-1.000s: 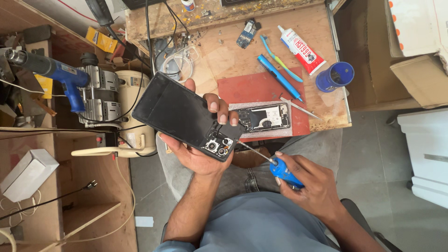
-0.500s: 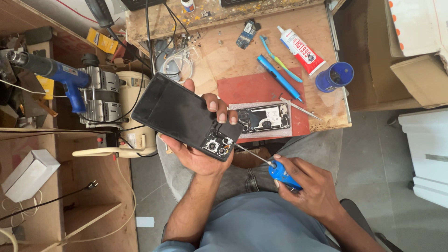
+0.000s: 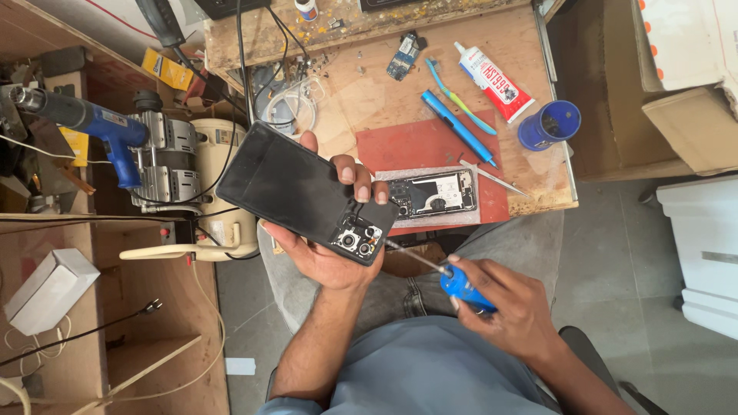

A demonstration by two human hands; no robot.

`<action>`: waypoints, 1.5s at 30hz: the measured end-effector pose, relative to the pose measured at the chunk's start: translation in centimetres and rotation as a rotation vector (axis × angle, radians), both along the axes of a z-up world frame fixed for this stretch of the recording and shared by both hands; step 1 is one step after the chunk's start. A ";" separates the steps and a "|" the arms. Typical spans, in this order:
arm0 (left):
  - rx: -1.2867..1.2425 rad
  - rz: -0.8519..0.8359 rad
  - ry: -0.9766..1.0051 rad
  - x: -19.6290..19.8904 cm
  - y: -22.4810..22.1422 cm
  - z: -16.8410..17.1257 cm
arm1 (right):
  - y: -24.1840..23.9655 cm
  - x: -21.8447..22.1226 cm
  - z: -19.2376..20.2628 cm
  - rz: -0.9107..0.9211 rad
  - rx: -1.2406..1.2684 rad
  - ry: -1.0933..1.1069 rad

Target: The person unscrews and removes internal components from the back of a black smartphone using a screwdriver and a prying tool. They use tweezers to handle small parts and move the phone around the workbench while continuing the disassembly.

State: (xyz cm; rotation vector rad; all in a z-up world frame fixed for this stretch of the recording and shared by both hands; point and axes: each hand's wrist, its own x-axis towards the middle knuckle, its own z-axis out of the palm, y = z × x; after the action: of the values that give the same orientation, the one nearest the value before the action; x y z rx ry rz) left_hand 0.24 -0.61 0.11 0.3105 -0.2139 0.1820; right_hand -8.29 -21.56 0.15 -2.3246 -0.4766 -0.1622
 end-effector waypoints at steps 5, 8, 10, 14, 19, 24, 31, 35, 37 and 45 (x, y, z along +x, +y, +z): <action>-0.012 -0.020 0.016 -0.1 0.1 0.1 | -0.2 1.2 0.2 -0.098 -0.043 0.015; -0.023 -0.032 0.023 -0.2 0.2 0.2 | -0.1 1.5 0.3 -0.101 -0.060 -0.004; -0.026 -0.035 0.022 -0.2 0.3 0.3 | -0.1 1.6 0.3 -0.098 -0.064 -0.004; -0.035 -0.051 0.042 -0.2 0.1 0.6 | 0.2 1.7 0.2 -0.040 -0.087 -0.024; -0.013 -0.034 0.033 -0.2 -0.3 1.0 | 0.3 1.6 -0.5 -0.100 -0.057 0.070; -0.017 -0.110 0.115 -0.4 1.1 -0.6 | -2.1 1.5 -1.6 -0.210 0.137 0.096; 0.139 -0.220 0.365 -1.3 4.6 -5.4 | -5.3 2.4 -5.1 -0.363 0.175 0.175; 0.227 -0.258 0.480 -2.4 6.7 -7.3 | -6.3 6.0 -8.3 -0.460 0.404 0.506; 0.216 -0.309 0.478 -2.9 7.4 -8.2 | -5.9 8.1 -9.4 -0.357 0.406 0.467; 0.390 -0.512 0.550 -3.6 8.3 -9.5 | -0.1 17.1 -9.3 -0.023 -0.132 -0.045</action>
State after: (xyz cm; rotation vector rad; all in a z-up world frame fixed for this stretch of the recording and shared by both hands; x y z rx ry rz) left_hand -3.37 7.68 -9.41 0.6664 0.2238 -0.4571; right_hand 8.85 -21.66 -9.19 -2.4608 -0.4964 -0.1992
